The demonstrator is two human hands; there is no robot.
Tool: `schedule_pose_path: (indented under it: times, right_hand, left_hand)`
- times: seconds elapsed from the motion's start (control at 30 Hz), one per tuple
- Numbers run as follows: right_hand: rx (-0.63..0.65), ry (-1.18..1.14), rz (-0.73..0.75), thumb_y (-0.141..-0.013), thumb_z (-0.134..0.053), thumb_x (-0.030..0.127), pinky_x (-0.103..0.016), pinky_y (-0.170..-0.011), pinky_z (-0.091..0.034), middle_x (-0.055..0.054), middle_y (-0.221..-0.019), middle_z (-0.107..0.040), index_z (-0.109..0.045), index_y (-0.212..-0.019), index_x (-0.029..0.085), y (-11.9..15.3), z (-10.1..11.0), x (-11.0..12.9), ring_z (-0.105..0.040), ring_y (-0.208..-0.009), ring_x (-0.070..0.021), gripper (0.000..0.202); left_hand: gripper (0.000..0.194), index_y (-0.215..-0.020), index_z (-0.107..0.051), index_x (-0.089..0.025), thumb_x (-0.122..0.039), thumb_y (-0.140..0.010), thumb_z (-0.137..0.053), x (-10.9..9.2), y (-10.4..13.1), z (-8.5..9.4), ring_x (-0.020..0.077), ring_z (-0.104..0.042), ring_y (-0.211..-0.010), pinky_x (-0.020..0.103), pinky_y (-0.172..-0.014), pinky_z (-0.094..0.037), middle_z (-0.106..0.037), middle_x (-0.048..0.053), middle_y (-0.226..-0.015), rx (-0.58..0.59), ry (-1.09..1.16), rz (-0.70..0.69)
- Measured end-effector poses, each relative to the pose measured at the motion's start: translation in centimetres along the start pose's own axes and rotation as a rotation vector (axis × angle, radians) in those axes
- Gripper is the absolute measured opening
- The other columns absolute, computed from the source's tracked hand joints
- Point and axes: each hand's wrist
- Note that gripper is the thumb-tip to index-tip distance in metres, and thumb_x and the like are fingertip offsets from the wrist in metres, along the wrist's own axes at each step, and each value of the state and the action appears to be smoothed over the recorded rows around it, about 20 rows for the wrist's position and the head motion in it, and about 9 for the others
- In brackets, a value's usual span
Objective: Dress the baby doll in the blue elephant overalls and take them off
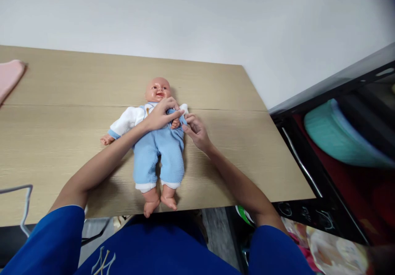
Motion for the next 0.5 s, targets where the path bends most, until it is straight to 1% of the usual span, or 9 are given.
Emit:
schedule_pose_path:
  times: [0.1, 0.17, 0.23, 0.3, 0.37, 0.4, 0.43, 0.5]
  right_hand:
    - [-0.087, -0.16, -0.11, -0.106, -0.082, 0.074, -0.041, -0.104, -0.061, -0.003, -0.107, -0.066, -0.067, -0.104, 0.031, 0.1, -0.7, 0.3, -0.066, -0.104, -0.0244, 0.046]
    - [-0.188, -0.161, -0.15, -0.105, -0.081, 0.076, -0.04, -0.101, -0.062, -0.002, -0.103, -0.065, -0.066, -0.106, 0.031, 0.3, -1.3, 0.3, -0.064, -0.099, -0.0239, 0.047]
    - [-0.324, -0.064, -0.142, -0.103, -0.083, 0.075, -0.042, -0.107, -0.062, -0.004, -0.108, -0.064, -0.067, -0.105, 0.031, 0.5, -1.8, 0.1, -0.065, -0.105, -0.0251, 0.046]
    - [-0.43, 0.048, -0.136, -0.103, -0.081, 0.072, -0.047, -0.123, -0.058, -0.007, -0.124, -0.065, -0.067, -0.106, 0.032, 0.7, -2.2, -0.2, -0.066, -0.125, -0.0277, 0.043]
    - [-0.459, 0.072, -0.168, -0.104, -0.078, 0.072, -0.051, -0.135, -0.051, -0.009, -0.139, -0.066, -0.065, -0.109, 0.032, 0.8, -2.5, -0.6, -0.061, -0.142, -0.029, 0.043]
    - [-0.453, 0.047, -0.2, -0.104, -0.077, 0.074, -0.052, -0.136, -0.05, -0.009, -0.14, -0.066, -0.063, -0.111, 0.032, 0.8, -2.5, -0.8, -0.061, -0.143, -0.0288, 0.045]
    - [-0.446, 0.011, -0.237, -0.103, -0.076, 0.076, -0.051, -0.133, -0.052, -0.008, -0.137, -0.068, -0.061, -0.112, 0.032, 0.7, -2.5, -1.0, -0.062, -0.14, -0.028, 0.048]
    - [-0.446, -0.054, -0.302, -0.099, -0.076, 0.082, -0.044, -0.118, -0.061, -0.006, -0.122, -0.068, -0.057, -0.111, 0.032, 0.1, -2.4, -1.6, -0.067, -0.123, -0.0256, 0.055]
  left_hand:
    - [0.051, -0.094, -0.068, -0.023, -0.071, -0.111, -0.064, 0.4, -0.2, -0.2, 0.0285, -0.069, -0.108, 0.049, -0.11, -0.056, -0.073, 0.01, -0.111, 0.026, -0.014, 0.009]
    - [0.047, -0.095, -0.066, -0.024, -0.067, -0.112, -0.061, 0.5, -0.2, -0.3, 0.0286, -0.068, -0.107, 0.048, -0.109, -0.056, -0.073, 0.01, -0.109, 0.036, -0.038, 0.024]
    - [0.043, -0.097, -0.064, -0.024, -0.062, -0.114, -0.055, 0.7, -0.2, -0.5, 0.0281, -0.068, -0.105, 0.047, -0.105, -0.058, -0.073, 0.01, -0.108, 0.046, -0.034, 0.057]
    - [0.037, -0.1, -0.062, -0.024, -0.056, -0.115, -0.053, 0.8, -0.1, -0.6, 0.0276, -0.069, -0.102, 0.045, -0.099, -0.059, -0.073, 0.009, -0.106, 0.052, -0.03, 0.098]
    - [0.031, -0.104, -0.062, -0.024, -0.052, -0.115, -0.055, 0.9, 0.0, -0.7, 0.0275, -0.07, -0.101, 0.043, -0.095, -0.06, -0.075, 0.008, -0.106, 0.051, -0.069, 0.122]
    - [0.03, -0.107, -0.063, -0.024, -0.052, -0.114, -0.057, 1.0, 0.0, -0.7, 0.0275, -0.071, -0.1, 0.042, -0.094, -0.059, -0.076, 0.008, -0.106, 0.049, -0.103, 0.123]
    - [0.029, -0.109, -0.063, -0.024, -0.052, -0.114, -0.058, 1.0, 0.1, -0.7, 0.0274, -0.071, -0.1, 0.042, -0.093, -0.059, -0.077, 0.008, -0.107, 0.046, -0.137, 0.119]
    - [0.029, -0.113, -0.064, -0.023, -0.052, -0.115, -0.058, 1.1, 0.1, -0.8, 0.0273, -0.072, -0.099, 0.041, -0.092, -0.058, -0.079, 0.009, -0.109, 0.041, -0.191, 0.109]
Point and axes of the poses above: each hand's wrist, its own y-axis away from the middle knuckle, its own z-axis out of the back of the hand, x = y × z
